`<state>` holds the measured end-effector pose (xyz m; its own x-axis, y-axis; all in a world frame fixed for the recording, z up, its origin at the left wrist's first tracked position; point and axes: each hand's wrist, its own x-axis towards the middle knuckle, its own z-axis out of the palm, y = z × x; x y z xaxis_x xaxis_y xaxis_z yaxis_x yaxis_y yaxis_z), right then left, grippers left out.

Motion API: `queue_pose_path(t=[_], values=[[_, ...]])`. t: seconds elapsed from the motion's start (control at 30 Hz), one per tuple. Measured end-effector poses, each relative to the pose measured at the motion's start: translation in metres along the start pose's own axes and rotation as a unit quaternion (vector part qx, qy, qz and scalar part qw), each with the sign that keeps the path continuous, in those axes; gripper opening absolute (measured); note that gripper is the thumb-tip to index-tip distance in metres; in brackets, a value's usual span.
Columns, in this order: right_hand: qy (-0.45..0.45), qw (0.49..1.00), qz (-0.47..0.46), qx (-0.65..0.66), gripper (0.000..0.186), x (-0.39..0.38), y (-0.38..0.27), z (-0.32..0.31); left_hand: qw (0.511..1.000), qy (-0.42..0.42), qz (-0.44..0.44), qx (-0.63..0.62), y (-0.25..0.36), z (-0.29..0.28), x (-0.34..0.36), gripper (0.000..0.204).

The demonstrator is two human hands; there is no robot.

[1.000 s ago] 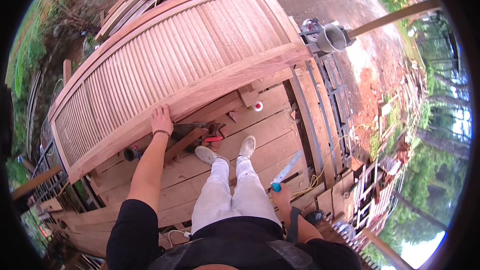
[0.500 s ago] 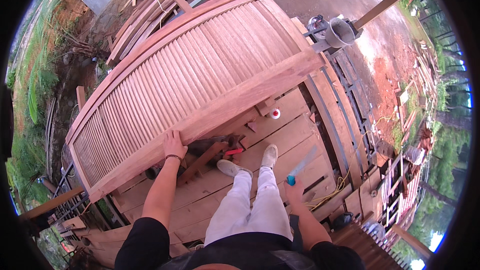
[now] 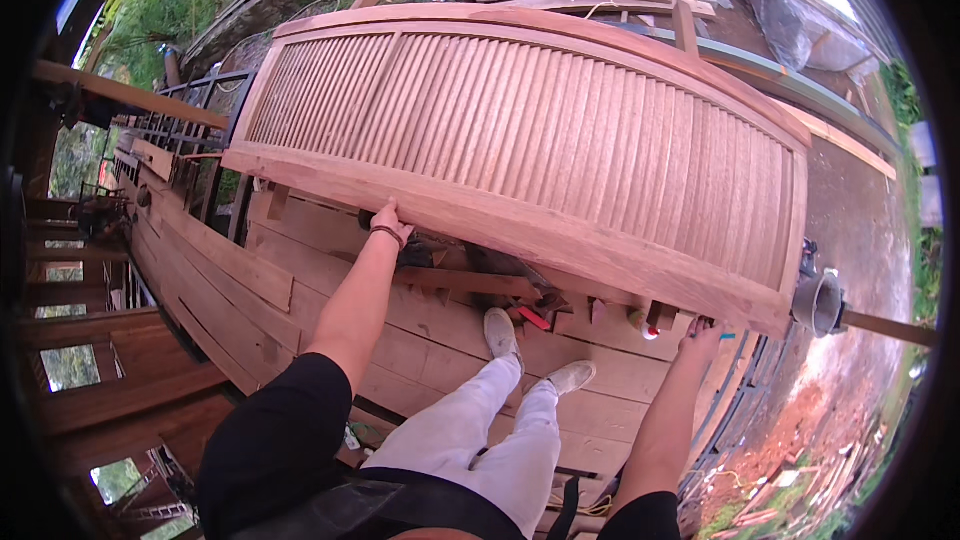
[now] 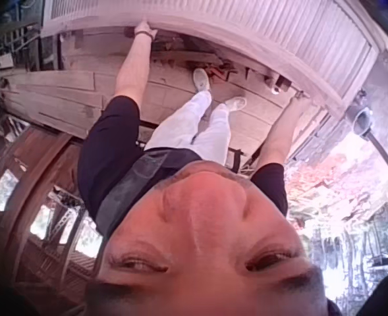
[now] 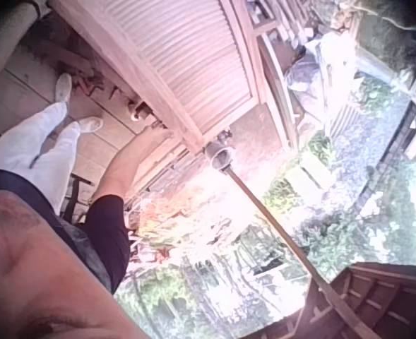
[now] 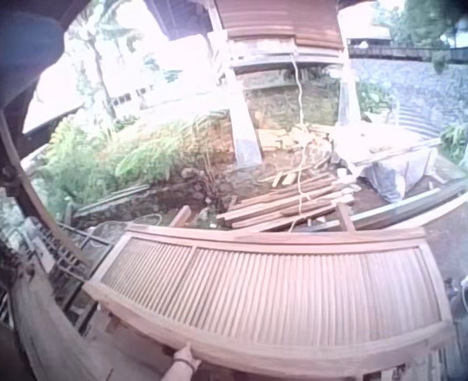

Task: The person measures and marks a wooden slatted panel using a square and pencil, then uses an angle grinder to smooth the edges. Finally, they tap the panel with a hammer to adjust its fit.

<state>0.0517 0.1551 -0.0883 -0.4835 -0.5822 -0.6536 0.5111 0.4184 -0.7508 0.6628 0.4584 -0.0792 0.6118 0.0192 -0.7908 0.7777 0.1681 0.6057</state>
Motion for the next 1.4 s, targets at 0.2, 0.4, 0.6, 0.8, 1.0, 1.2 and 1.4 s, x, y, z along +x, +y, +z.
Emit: queue_pose_path(t=[0.2,0.4,0.6,0.8,1.0,1.2,1.4], values=[[-0.002,0.995,-0.052,-0.089,0.033,0.029,-0.003,0.012,0.999,-0.012,0.026,0.028,-0.023,-0.018,-0.018,0.061],[-0.005,0.991,-0.007,-0.136,0.027,0.044,-0.018,0.006,0.998,0.006,0.039,0.039,-0.025,-0.011,-0.047,0.055],[-0.048,0.993,-0.051,-0.091,0.018,0.051,-0.016,-0.005,0.997,-0.027,0.039,0.054,-0.029,-0.014,-0.017,0.053],[0.064,0.984,-0.088,-0.140,0.020,-0.029,-0.008,0.003,0.987,-0.018,0.017,0.160,-0.006,-0.038,-0.026,0.063],[-0.002,0.734,-0.459,-0.501,0.047,-0.161,0.015,-0.058,0.875,-0.094,0.012,0.474,-0.080,-0.077,-0.098,0.034],[-0.238,0.706,-0.421,-0.518,0.056,-0.200,0.062,0.092,0.683,-0.347,-0.101,0.635,-0.199,-0.135,-0.211,0.018],[-0.196,0.714,-0.346,-0.576,0.050,-0.191,0.092,0.164,0.589,-0.404,-0.104,0.693,-0.202,-0.162,-0.254,0.020]])
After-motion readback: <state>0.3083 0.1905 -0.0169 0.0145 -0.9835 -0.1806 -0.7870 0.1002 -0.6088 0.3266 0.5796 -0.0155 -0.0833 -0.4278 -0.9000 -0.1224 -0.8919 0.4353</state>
